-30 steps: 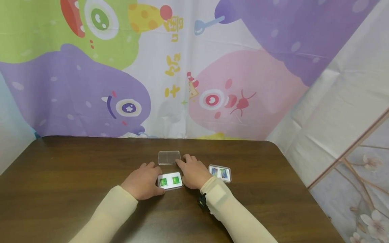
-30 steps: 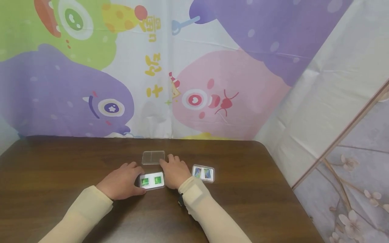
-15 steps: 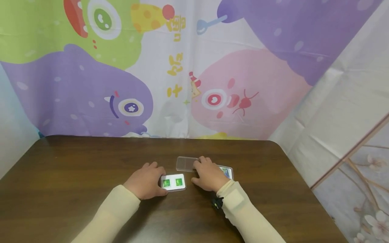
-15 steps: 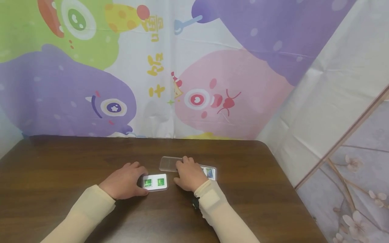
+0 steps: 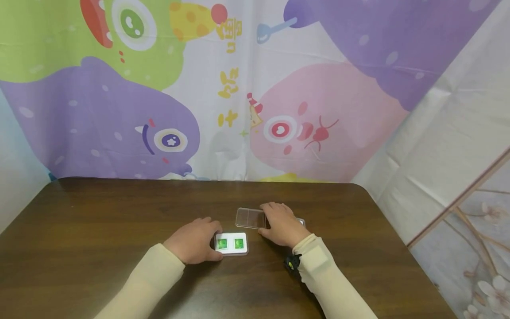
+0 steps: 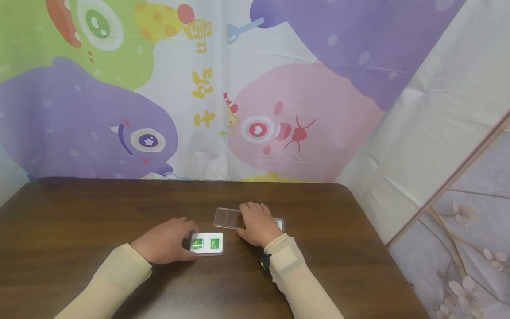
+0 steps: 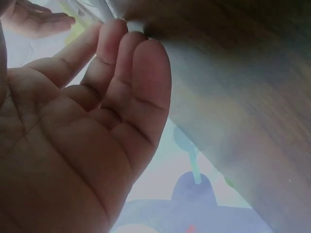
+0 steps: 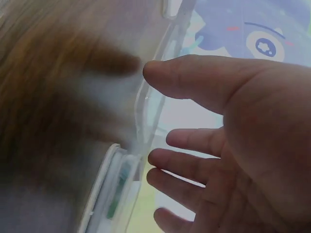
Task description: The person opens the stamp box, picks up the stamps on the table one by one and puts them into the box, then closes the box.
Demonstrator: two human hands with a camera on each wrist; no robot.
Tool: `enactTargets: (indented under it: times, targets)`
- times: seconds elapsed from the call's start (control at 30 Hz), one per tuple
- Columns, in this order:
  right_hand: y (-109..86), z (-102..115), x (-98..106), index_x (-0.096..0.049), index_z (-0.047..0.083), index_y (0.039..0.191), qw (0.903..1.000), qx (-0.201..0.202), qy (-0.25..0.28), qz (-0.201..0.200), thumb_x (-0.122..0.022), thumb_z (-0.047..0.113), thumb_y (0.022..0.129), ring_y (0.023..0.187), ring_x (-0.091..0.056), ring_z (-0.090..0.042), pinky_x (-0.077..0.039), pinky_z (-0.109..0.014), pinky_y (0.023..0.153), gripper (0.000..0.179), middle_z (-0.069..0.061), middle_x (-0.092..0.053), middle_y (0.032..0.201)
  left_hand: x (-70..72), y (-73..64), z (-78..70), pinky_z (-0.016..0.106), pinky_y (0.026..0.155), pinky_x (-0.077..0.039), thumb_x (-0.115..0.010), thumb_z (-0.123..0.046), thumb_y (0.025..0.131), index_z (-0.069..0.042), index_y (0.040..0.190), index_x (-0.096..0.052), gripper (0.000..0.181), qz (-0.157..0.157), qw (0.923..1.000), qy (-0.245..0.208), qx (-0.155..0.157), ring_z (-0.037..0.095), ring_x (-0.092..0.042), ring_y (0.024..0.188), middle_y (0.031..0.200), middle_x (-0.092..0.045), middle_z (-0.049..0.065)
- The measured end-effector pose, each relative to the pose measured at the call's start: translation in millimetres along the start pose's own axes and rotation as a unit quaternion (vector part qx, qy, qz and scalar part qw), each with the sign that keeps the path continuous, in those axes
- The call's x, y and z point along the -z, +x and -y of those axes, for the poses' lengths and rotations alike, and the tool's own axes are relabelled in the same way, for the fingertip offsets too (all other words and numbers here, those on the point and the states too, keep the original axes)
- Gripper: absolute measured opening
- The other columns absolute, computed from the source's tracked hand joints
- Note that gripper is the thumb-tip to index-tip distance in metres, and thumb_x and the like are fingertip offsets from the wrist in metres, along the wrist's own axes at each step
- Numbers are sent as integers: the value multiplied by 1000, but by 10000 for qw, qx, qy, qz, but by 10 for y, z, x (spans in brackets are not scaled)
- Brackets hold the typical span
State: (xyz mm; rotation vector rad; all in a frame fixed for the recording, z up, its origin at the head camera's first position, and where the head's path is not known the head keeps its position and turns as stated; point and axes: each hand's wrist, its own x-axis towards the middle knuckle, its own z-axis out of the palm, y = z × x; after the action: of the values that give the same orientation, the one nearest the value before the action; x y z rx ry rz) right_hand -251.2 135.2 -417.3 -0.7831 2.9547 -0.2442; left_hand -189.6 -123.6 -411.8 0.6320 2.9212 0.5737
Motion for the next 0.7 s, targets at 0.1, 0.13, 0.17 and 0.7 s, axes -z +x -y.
enactTargets:
  times: [0.1,0.13,0.17,0.7]
  targets:
    - [10,-12,-13,-52,0,145,10000,23,-35,43,-73,33,97,136,-51,-35,-35,-52,117,62,-18,-57,144,-7,1,-8,39,74,-47,-92,-33,72,-12,103,-67,45,-12,10000,-25,-50,17,-50,78,86,-56,-3]
    - [13,-12,-17,-53,0,144,10000,36,-44,47,-72,33,98,135,-52,-35,-36,-53,115,60,-18,-57,143,-8,0,-9,39,74,-46,-92,-33,72,-12,102,-67,45,-21,10000,-37,-59,17,-50,78,86,-56,-3]
    - [14,-12,-20,-53,0,144,9999,43,-64,65,-71,33,99,135,-52,-35,-36,-53,115,59,-18,-57,143,-10,-1,-10,39,73,-46,-92,-32,72,-12,102,-67,45,-35,10000,-43,-74,16,-49,78,86,-56,-4]
    - [-5,13,-59,-58,6,141,9999,38,-106,-1,-67,32,102,136,-52,-32,-29,-56,119,48,-14,-59,143,-22,-12,-16,37,71,-45,-91,-29,73,-13,101,-64,43,0,9997,-233,14,14,-49,73,82,-55,-5]
